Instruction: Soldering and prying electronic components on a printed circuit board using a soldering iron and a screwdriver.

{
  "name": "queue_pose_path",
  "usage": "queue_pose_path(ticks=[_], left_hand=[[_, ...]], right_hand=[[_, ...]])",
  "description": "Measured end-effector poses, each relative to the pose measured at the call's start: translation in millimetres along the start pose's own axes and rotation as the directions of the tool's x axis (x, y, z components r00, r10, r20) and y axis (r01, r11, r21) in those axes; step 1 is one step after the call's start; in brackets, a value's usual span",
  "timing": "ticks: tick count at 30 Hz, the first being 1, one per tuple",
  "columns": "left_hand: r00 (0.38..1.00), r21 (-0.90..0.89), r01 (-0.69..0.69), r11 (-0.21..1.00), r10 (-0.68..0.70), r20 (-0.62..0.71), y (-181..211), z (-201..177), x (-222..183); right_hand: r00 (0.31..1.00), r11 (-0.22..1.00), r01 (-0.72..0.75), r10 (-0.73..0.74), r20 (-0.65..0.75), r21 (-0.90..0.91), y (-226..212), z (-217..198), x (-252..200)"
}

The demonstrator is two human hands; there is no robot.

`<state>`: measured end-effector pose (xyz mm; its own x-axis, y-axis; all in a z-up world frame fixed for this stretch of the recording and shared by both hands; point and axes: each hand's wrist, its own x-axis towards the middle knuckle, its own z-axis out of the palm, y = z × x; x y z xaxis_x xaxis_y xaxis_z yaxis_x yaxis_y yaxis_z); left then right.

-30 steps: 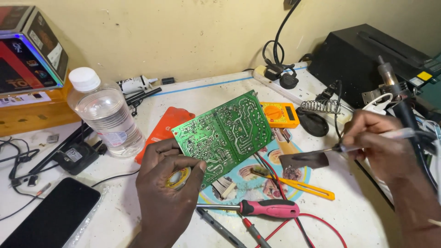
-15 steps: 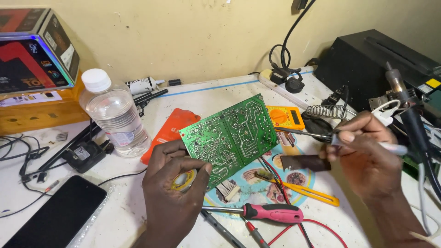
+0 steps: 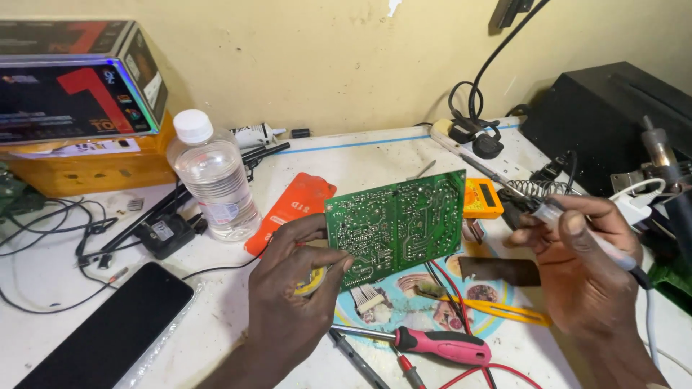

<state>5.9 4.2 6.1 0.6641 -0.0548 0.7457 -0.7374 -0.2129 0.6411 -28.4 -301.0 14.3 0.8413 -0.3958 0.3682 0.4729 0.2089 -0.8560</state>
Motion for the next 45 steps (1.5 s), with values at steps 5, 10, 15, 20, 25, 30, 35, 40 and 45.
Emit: queue_pose_path(ticks=[5, 10, 15, 20, 25, 30, 35, 40, 45], left_hand=[[1.000, 0.014, -0.007, 1.000, 0.008, -0.001, -5, 1, -1], [1.000, -0.030, -0.012, 0.999, 0.012, -0.005, -5, 2, 2], [1.000, 0.009, 0.023, 1.000, -0.023, 0.006, -10, 1, -2], [0.998, -0.035, 0.057, 0.998, -0.057, 0.002, -11, 0, -2], [0.991, -0.059, 0.130, 0.990, -0.129, 0.014, -17, -1, -3], [0.915, 0.007, 0.403, 0.915, -0.403, 0.005, -17, -2, 3], [0.889, 0.018, 0.458, 0.889, -0.458, 0.020, -15, -3, 3], [0.876, -0.015, 0.482, 0.876, -0.482, 0.028, -4, -2, 4], [0.812, -0.095, 0.575, 0.812, -0.581, -0.052, -1, 0, -1]], right_hand=[[0.975, 0.943, 0.139, -0.185, -0.127, -0.303, 1, 13, -2], [0.967, 0.901, 0.040, -0.145, -0.211, -0.433, -15, 52, -20], [0.969, 0.822, 0.244, -0.227, 0.097, -0.514, 7, 39, -33], [0.870, 0.536, 0.481, -0.388, 0.304, -0.694, -25, 35, -27], [0.933, 0.583, 0.346, -0.293, 0.207, -0.735, -28, 28, -21], [0.975, 0.676, 0.216, -0.192, 0.115, -0.705, -26, 32, -17], [0.967, 0.686, 0.244, -0.226, 0.118, -0.686, -12, 38, -24], [0.908, 0.600, 0.419, -0.297, 0.297, -0.681, -10, 52, -35], [0.885, 0.607, 0.441, -0.171, 0.433, -0.661, -9, 59, -48]])
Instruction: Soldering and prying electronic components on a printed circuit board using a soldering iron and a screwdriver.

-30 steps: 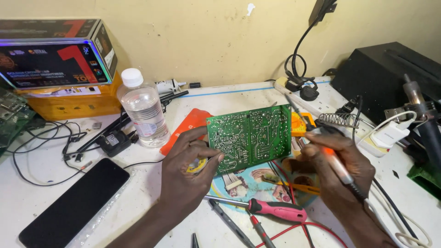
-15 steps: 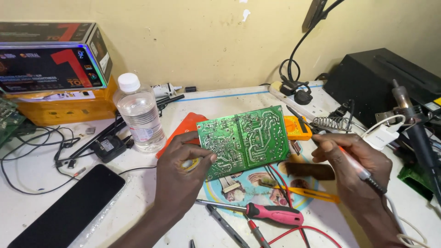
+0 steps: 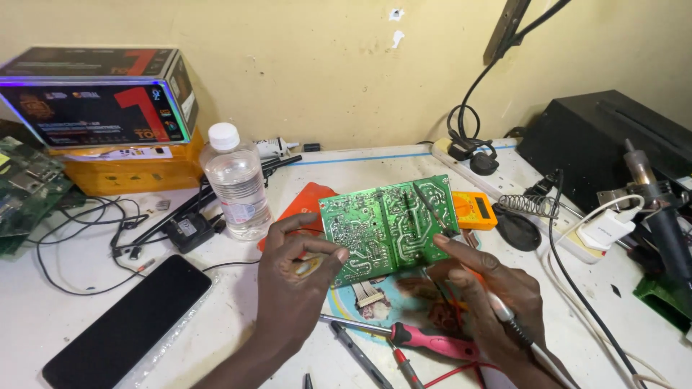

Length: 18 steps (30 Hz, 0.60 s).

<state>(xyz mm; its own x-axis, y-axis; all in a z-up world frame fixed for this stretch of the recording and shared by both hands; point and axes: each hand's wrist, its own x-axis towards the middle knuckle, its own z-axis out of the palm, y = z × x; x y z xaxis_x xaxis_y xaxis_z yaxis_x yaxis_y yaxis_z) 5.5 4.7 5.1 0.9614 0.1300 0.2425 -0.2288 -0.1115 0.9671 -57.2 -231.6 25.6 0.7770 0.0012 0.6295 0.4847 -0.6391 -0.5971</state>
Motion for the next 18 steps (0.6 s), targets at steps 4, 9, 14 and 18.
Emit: queue_pose_path(ticks=[4, 9, 14, 18], left_hand=[[0.962, 0.064, -0.246, 0.967, 0.252, -0.103, 9, 5, -11], [0.848, -0.091, -0.477, 0.874, 0.485, 0.213, 19, 8, -26], [0.862, -0.187, -0.380, 0.906, 0.421, 0.283, 15, 8, -28], [0.874, -0.193, -0.295, 0.936, 0.346, 0.342, 14, 8, -30]], right_hand=[[0.999, 1.000, -0.001, 0.001, 0.034, 0.004, -29, 1, 5], [0.996, 0.978, -0.054, 0.068, -0.063, 0.203, -47, 23, -3], [0.998, 0.997, 0.029, -0.024, -0.066, 0.069, -39, 23, -6], [0.994, 0.991, 0.111, -0.111, 0.007, 0.072, -24, 17, -9]])
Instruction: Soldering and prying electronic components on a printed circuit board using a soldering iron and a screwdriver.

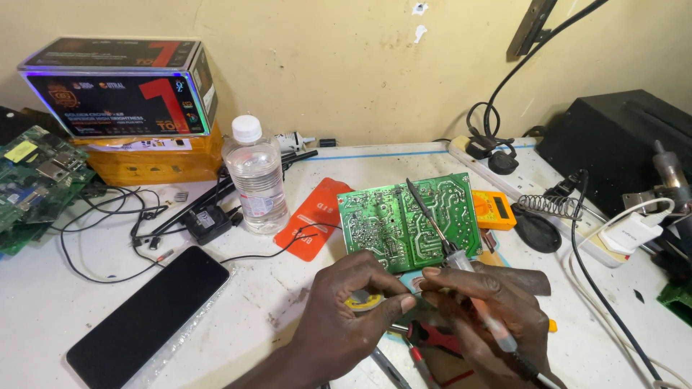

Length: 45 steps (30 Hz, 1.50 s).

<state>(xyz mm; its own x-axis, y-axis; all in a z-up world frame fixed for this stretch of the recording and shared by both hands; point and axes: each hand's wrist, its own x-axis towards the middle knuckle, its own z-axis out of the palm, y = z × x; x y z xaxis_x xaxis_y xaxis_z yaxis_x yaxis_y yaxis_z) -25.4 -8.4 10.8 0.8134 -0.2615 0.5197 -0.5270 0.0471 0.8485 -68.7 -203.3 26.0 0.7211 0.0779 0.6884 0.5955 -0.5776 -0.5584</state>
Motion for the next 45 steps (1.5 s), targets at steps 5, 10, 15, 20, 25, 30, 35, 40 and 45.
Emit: queue_pose_path(ticks=[5, 10, 15, 20, 25, 30, 35, 40, 45], left_hand=[[1.000, 0.046, -0.009, 0.999, 0.009, 0.007, 2, -1, 2], [0.998, 0.117, -0.053, 0.992, 0.055, -0.013, 2, -6, 6], [0.962, 0.048, 0.112, 0.993, -0.096, -0.257, -8, -14, 12], [0.907, -0.025, 0.170, 0.985, -0.166, -0.388, -18, -19, 20], [0.805, -0.139, 0.416, 0.899, -0.435, -0.404, -21, -23, 23], [0.777, -0.299, 0.462, 0.835, -0.543, -0.317, -26, -23, 25], [0.840, -0.241, 0.377, 0.894, -0.440, -0.319, -31, -22, 22], [0.853, -0.200, 0.332, 0.922, -0.384, -0.353, -32, -20, 20], [0.866, -0.146, 0.299, 0.943, -0.332, -0.375, -31, -18, 21]], right_hand=[[0.998, 0.999, -0.045, 0.045, 0.034, -0.018, 7, 2, -2], [0.968, 0.969, -0.242, 0.238, 0.072, 0.051, 7, -8, 2], [0.971, 0.972, -0.210, 0.195, -0.140, -0.105, 22, -11, 6], [0.923, 0.922, -0.374, 0.381, -0.054, 0.101, 17, -8, 2], [0.911, 0.909, -0.403, 0.410, -0.050, 0.108, 23, -1, 1], [0.872, 0.865, -0.401, 0.461, -0.163, 0.303, 30, 3, 0], [0.812, 0.637, -0.405, 0.580, -0.061, 0.656, 61, 7, -11], [0.816, 0.531, -0.315, 0.575, -0.062, 0.787, 60, 11, -12], [0.776, 0.559, -0.356, 0.624, -0.098, 0.749, 59, 12, -13]])
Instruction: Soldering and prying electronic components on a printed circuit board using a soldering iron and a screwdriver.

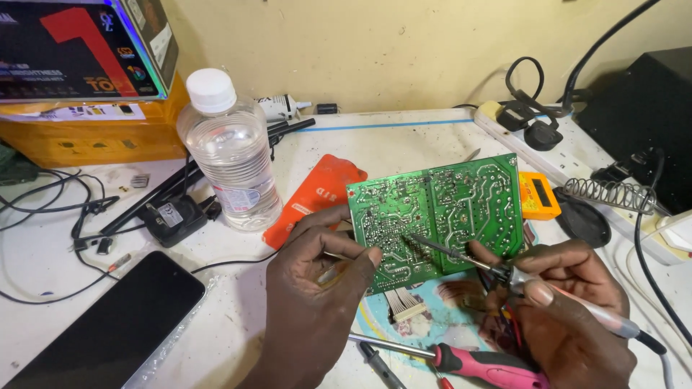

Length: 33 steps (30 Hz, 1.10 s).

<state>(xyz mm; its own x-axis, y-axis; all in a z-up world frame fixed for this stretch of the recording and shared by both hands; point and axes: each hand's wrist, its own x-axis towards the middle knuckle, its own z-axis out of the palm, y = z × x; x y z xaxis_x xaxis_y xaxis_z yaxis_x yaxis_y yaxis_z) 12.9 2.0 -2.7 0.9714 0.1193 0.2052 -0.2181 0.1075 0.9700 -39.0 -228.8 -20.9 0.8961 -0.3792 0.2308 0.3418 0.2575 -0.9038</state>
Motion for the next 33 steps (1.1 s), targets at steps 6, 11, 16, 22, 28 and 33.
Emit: queue_pose_path(ticks=[6, 11, 16, 22, 28, 33], left_hand=[[0.998, 0.046, -0.067, 0.997, 0.067, -0.008, 3, 1, -1], [0.995, -0.037, -0.095, 0.995, 0.096, 0.028, 0, 0, -2], [0.995, -0.085, -0.099, 0.991, 0.101, 0.024, 1, 2, -3], [0.996, -0.137, -0.082, 0.987, 0.085, 0.018, 4, 3, -4], [0.998, -0.084, -0.062, 0.995, 0.064, 0.024, 4, 2, -4], [0.996, -0.087, -0.079, 0.993, 0.083, 0.040, 4, 1, -4]], right_hand=[[0.998, 0.999, 0.039, -0.037, 0.042, -0.037, 3, -1, 6], [0.999, 0.999, 0.029, -0.028, 0.032, -0.023, 8, 0, 6], [0.990, 0.998, 0.049, -0.053, 0.129, 0.037, 8, 0, 6], [0.994, 0.999, 0.048, -0.047, 0.100, -0.001, 10, -2, 5], [0.988, 0.998, 0.064, -0.067, 0.143, 0.026, 13, -7, 7], [0.992, 0.998, 0.060, -0.062, 0.111, 0.021, 13, -4, 7]])
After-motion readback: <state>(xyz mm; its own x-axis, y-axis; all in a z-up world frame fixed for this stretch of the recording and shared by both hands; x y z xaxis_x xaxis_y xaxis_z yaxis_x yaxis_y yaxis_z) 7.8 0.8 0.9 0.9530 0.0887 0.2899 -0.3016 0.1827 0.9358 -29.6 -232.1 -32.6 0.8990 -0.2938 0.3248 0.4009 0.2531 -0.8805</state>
